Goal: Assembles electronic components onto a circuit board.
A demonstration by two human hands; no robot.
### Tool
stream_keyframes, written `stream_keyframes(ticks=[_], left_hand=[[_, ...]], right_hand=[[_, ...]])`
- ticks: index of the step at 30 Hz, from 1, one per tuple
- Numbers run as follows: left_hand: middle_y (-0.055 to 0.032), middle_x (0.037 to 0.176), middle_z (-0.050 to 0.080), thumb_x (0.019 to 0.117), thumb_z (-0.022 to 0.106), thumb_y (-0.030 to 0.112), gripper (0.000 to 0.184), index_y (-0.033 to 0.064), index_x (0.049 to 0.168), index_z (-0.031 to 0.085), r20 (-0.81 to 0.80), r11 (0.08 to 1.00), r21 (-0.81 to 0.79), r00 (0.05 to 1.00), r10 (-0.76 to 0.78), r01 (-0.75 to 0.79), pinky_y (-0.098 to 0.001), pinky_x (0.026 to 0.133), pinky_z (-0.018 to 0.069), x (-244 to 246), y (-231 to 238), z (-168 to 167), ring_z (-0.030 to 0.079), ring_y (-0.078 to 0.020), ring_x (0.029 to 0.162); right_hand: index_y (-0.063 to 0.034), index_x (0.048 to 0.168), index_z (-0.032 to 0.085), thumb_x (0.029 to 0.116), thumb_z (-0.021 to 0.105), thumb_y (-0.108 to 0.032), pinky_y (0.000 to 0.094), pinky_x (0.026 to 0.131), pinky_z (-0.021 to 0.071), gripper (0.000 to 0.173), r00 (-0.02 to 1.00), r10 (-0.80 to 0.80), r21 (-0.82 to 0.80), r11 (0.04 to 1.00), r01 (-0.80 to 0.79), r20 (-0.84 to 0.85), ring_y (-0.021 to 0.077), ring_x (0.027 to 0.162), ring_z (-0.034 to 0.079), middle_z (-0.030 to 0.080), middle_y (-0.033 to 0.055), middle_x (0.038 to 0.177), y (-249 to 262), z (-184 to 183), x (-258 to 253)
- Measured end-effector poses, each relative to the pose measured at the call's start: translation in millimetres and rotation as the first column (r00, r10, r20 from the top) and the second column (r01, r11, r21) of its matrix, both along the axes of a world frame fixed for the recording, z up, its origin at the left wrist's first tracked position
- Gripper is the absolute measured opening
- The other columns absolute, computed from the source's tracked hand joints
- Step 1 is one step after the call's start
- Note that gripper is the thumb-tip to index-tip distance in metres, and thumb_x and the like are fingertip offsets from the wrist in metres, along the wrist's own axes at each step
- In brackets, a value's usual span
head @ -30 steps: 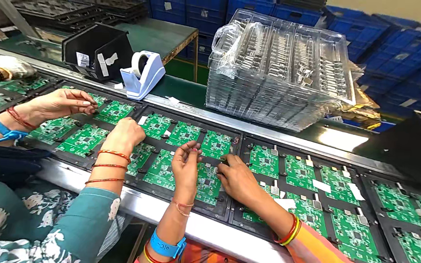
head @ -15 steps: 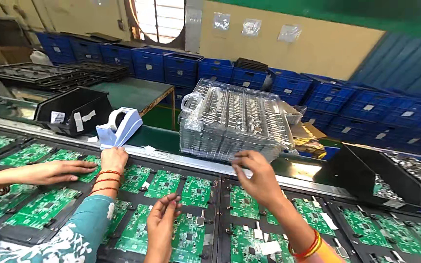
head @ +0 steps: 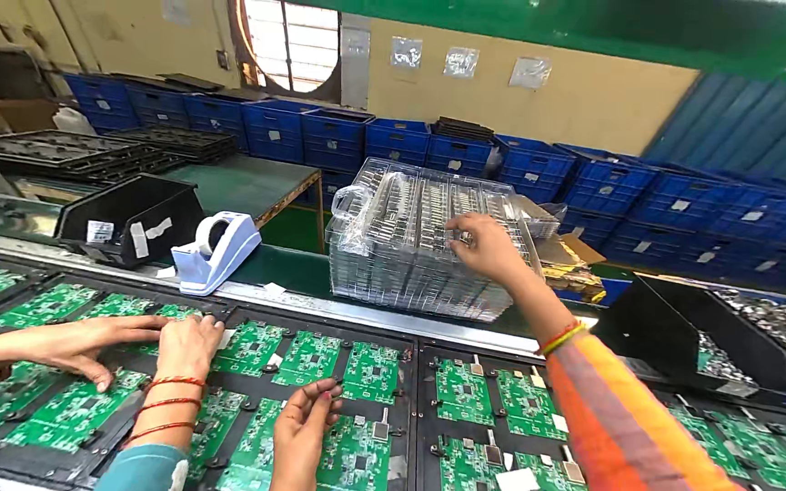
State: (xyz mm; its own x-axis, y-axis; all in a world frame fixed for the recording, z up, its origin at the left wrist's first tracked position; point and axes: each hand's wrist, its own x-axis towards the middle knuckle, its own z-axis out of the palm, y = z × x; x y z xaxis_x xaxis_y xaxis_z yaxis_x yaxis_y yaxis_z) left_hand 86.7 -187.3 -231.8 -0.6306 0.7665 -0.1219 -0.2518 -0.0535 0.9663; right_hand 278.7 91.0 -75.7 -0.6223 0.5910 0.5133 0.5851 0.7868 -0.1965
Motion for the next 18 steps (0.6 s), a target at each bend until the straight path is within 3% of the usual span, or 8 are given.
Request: stream_keyframes(ticks=[2,4,8,12,15,18], left_hand=[[-0.009,0.101,0.071,0.1025,0.049,0.0,0.018,-0.0039,0.114,0.062,0.004,1.0,-0.011,1.0,-0.001,0.001,-0.0245,0.073,0.058,-0.2,-0.2,1.5,0.07,-0.0122,0.084],[-0.009,0.102,0.071,0.1024,0.049,-0.001,0.018,-0.004,0.114,0.062,0.005,1.0,-0.013,1.0,0.003,-0.003,-0.0245,0.073,0.058,-0.8,-0.2,1.6,0.07,-0.0119,0.084],[-0.0093,0.101,0.071,0.1021,0.049,-0.001,0.017,-0.0042,0.113,0.062,0.015,1.0,-0.004,1.0,-0.007,0.007,-0.0249,0.073,0.0582,-1.3,0.6,-0.3,0.07,-0.0125,0.083],[-0.0093,0.1,0.071,0.1024,0.049,0.0,0.017,-0.0038,0.113,0.062,0.013,0.999,-0.001,0.999,-0.039,0.039,-0.025,0.073,0.0582,-2.2,0.4,-1.3,0.07,-0.0131,0.084],[-0.0098,0.1,0.071,0.1027,0.05,0.0,0.017,-0.0039,0.113,0.063,0.021,0.998,-0.007,0.998,-0.063,0.063,-0.025,0.073,0.0581,-1.4,0.6,-1.2,0.07,-0.0135,0.084],[-0.0101,0.099,0.072,0.1026,0.053,0.002,0.017,-0.0033,0.112,0.065,0.012,0.992,0.005,0.992,-0.126,0.126,-0.0254,0.071,0.0586,-1.9,-0.3,-1.0,0.071,-0.0146,0.082]], right_hand=[[0.0018,0.123,0.07,0.0965,0.069,-0.015,0.0655,0.104,0.0431,0.031,0.983,-0.01,-0.15,0.988,0.038,0.186,0.0438,0.125,0.059,0.065,0.0245,0.131,19.9,14.6,-13.9],[-0.0002,0.116,0.073,0.0968,0.069,-0.018,0.0659,0.098,0.0456,0.027,0.946,-0.054,-0.185,0.976,0.118,0.319,0.0427,0.117,0.064,0.069,0.0232,0.122,26.6,24.9,-26.4],[-0.0002,0.109,0.074,0.0971,0.067,-0.017,0.0666,0.092,0.0441,0.021,0.904,-0.139,-0.111,0.974,0.199,0.405,0.044,0.109,0.065,0.07,0.0239,0.111,26.9,31.9,-38.1],[0.003,0.1,0.074,0.097,0.065,-0.013,0.0663,0.089,0.0453,0.019,0.886,-0.163,0.022,0.985,0.17,0.433,0.0468,0.102,0.067,0.071,0.0259,0.099,31.6,25.8,-41.0],[0.0032,0.099,0.075,0.096,0.065,-0.013,0.0674,0.094,0.0434,0.02,0.903,-0.174,0.072,0.985,0.158,0.394,0.05,0.107,0.064,0.071,0.0278,0.101,26.2,29.5,-39.8],[0.0057,0.096,0.073,0.0936,0.065,-0.011,0.0653,0.094,0.0442,0.019,0.987,-0.098,0.179,0.981,0.075,0.123,0.0503,0.11,0.061,0.069,0.0292,0.104,-12.3,29.3,-37.2]])
